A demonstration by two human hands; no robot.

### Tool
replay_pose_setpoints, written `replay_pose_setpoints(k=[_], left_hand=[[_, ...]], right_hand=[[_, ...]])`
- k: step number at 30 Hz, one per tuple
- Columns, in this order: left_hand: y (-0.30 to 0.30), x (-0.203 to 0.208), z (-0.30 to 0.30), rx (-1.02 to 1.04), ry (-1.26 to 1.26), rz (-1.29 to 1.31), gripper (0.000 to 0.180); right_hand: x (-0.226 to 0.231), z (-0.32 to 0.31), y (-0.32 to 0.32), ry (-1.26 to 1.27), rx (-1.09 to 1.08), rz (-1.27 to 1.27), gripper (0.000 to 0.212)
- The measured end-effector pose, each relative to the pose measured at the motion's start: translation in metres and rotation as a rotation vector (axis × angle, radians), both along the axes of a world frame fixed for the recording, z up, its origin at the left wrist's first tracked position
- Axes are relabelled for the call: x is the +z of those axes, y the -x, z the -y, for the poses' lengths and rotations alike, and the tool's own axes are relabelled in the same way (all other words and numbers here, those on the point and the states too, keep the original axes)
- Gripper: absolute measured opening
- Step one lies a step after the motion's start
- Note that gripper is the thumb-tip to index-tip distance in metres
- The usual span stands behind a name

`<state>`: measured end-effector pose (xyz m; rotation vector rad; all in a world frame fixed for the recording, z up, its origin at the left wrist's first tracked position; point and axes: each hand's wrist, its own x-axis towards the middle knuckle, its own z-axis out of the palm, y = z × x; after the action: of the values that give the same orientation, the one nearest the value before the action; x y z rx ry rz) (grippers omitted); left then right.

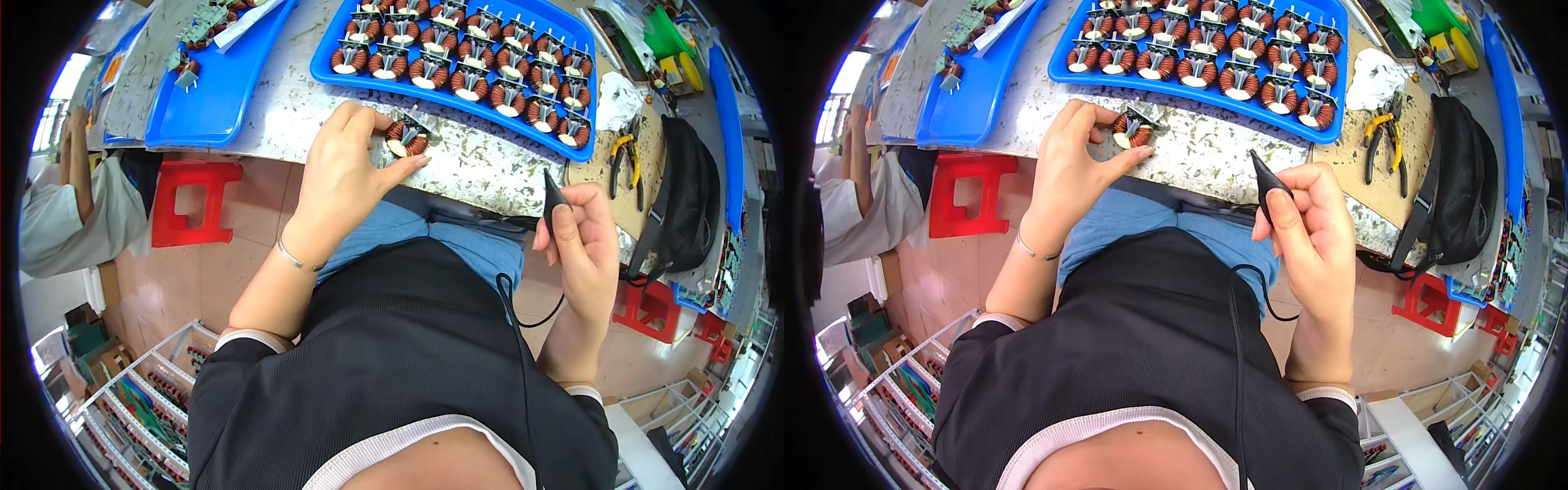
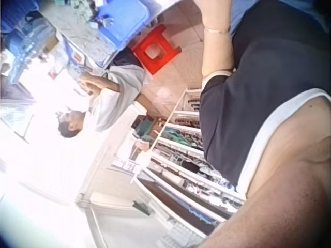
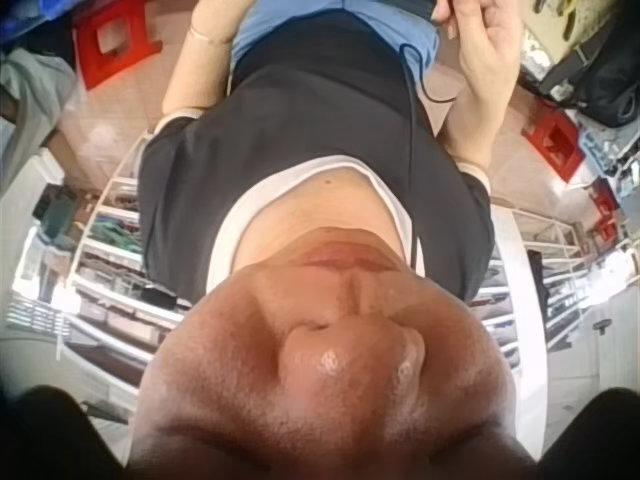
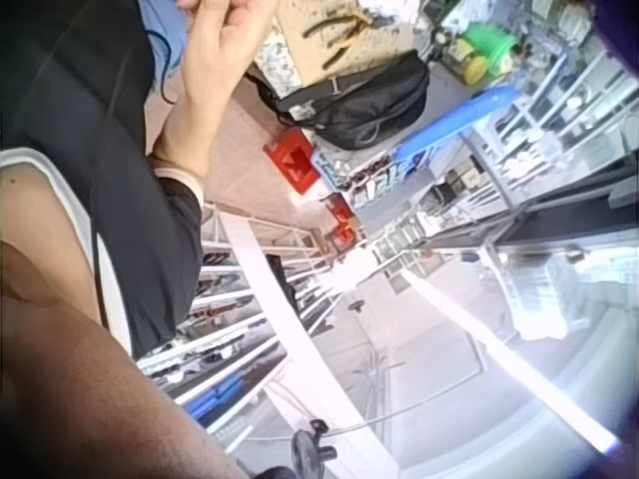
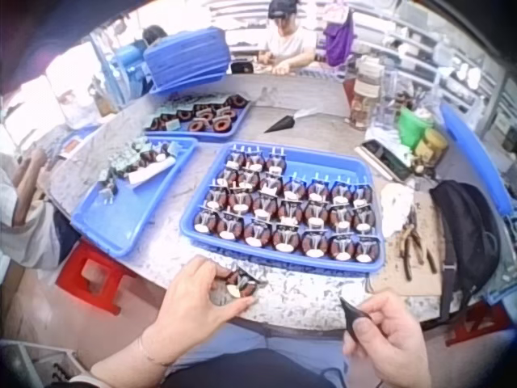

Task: Manually assemble and trim the leads of electronic transformer components.

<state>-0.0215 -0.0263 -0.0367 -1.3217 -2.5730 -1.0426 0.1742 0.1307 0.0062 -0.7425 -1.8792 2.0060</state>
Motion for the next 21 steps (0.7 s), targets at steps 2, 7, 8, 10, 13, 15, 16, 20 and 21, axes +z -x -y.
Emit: replay_pose_setpoints(k=[2, 7, 8, 10, 13, 15, 16, 20, 21], left_hand=[[0.002, 0.004, 0.000, -0.033, -0.001, 0.160, 0.040], [-0.017, 0.020, 0.000, -0.291, -0.453, 1.335, 0.036], [-0.021, 0.024, -0.002, -0.401, -0.551, 1.566, 0.035], [-0.029, 0.031, -0.006, -0.406, -0.481, 1.574, 0.038], [-0.038, 0.036, -0.012, -0.441, -0.472, 1.662, 0.037], [-0.043, 0.038, -0.011, -0.423, -0.483, 1.618, 0.035], [-0.044, 0.038, -0.011, -0.405, -0.496, 1.569, 0.032], [-0.049, 0.039, -0.012, -0.358, -0.562, 1.485, 0.029], [-0.049, 0.038, -0.012, -0.346, -0.580, 1.431, 0.032]], right_hand=[[0.000, -0.001, -0.005, -0.103, -0.010, 0.025, 0.008], [0.005, 0.003, -0.008, -0.339, -0.187, -0.165, 0.009], [0.007, 0.003, -0.008, -0.347, -0.237, -0.231, 0.010], [0.024, 0.005, -0.013, -0.167, -0.226, -0.160, 0.013], [0.032, 0.024, -0.002, 0.020, -0.187, -0.350, 0.016], [0.036, 0.031, 0.002, -0.076, -0.185, -0.321, 0.015], [0.038, 0.033, 0.005, -0.173, -0.178, -0.295, 0.015], [0.041, 0.038, 0.008, -0.191, -0.160, -0.189, 0.014], [0.040, 0.037, 0.008, -0.176, -0.151, -0.190, 0.013]])
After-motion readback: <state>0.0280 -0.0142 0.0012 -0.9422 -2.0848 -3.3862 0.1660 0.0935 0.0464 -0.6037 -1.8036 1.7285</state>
